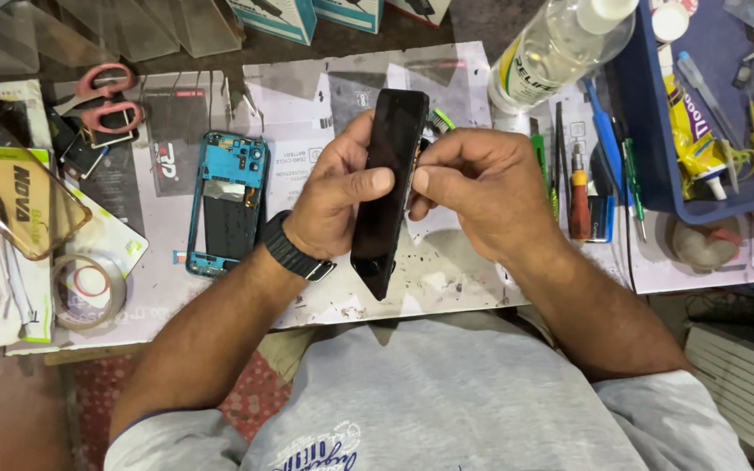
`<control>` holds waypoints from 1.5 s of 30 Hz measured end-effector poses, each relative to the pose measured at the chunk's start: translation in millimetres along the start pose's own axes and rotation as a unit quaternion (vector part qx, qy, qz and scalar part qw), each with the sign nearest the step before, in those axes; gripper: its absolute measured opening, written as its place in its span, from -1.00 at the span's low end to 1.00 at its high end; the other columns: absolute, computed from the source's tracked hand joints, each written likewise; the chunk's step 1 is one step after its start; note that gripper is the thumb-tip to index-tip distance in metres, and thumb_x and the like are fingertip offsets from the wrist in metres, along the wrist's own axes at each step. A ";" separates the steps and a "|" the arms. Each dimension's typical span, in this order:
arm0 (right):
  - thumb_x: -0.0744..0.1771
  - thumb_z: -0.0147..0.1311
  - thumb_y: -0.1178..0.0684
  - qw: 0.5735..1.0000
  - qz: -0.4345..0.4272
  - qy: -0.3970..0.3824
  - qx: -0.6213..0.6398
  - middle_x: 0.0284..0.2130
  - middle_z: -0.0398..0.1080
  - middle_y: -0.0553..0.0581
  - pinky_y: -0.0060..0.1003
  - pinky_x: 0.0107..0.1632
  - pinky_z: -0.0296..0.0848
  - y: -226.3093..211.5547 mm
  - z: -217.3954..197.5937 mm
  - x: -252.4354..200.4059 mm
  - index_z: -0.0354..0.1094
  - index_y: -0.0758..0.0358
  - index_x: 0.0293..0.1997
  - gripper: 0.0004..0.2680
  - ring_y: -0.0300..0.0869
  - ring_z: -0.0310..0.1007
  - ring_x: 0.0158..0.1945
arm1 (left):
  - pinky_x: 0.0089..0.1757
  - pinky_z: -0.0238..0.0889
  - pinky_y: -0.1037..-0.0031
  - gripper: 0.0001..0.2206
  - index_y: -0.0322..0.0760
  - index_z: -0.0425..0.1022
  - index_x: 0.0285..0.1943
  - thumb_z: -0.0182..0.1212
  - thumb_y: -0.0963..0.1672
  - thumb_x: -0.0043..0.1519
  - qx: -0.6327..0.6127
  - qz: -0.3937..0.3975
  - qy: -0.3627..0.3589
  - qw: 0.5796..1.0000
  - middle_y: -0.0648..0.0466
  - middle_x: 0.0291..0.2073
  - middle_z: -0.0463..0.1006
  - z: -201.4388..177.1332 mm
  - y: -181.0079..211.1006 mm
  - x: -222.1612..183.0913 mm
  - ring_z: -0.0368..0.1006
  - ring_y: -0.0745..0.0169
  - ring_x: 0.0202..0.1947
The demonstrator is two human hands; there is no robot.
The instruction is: The person reassembles a disassembled smartphone by connecting internal components and securing the battery. They then power on the device to verify functionality, showing the Motorola boot screen.
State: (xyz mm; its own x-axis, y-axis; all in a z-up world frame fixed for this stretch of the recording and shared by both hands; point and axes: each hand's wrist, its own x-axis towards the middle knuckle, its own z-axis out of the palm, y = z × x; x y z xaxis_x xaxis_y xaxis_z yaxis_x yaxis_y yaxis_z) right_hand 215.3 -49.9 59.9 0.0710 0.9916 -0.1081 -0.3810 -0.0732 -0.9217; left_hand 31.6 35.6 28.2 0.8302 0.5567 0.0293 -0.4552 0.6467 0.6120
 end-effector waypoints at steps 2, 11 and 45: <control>0.34 0.17 0.32 1.000 0.003 -0.003 0.002 -0.36 0.51 0.20 -0.31 -0.25 0.60 0.3 1.2 -0.2 0.46 0.45 -0.22 -0.99 -0.19 0.54 -0.37 | -0.08 0.45 0.36 -0.39 -0.38 0.18 0.47 0.39 -0.12 0.29 -0.010 -0.002 -0.005 1.000 -0.07 -0.04 0.55 -3.6 -3.8 -0.8 0.55 0.16 -0.20; 0.34 0.14 0.38 1.000 -0.005 -0.022 -0.012 -0.32 0.50 0.21 -0.31 -0.19 0.61 1.3 4.1 0.1 0.45 0.47 -0.18 -0.95 -0.18 0.55 -0.31 | -0.14 0.48 0.39 -0.38 -0.40 0.17 0.48 0.39 -0.13 0.29 -0.020 -0.012 -0.007 1.000 -0.09 -0.06 0.56 -15.0 -3.6 -2.7 0.57 0.16 -0.22; 0.32 0.16 0.39 0.997 -0.013 -0.024 -0.071 -0.36 0.50 0.19 -0.35 -0.20 0.63 5.9 -2.1 -3.7 0.42 0.43 -0.21 -0.93 -0.20 0.58 -0.32 | -0.04 0.56 0.26 -0.38 -0.40 0.15 0.47 0.39 -0.14 0.27 0.017 -0.028 -0.007 0.999 -0.08 0.04 0.53 -18.3 -2.1 -2.4 0.59 0.12 -0.08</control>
State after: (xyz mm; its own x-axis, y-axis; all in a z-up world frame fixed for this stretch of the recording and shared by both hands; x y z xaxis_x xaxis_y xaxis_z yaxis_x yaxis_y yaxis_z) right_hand 214.7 -54.2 54.1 0.0344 0.9971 -0.0682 -0.2441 -0.0578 -0.9680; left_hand 24.7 42.5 12.4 0.8587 0.5124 0.0046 -0.3966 0.6588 0.6393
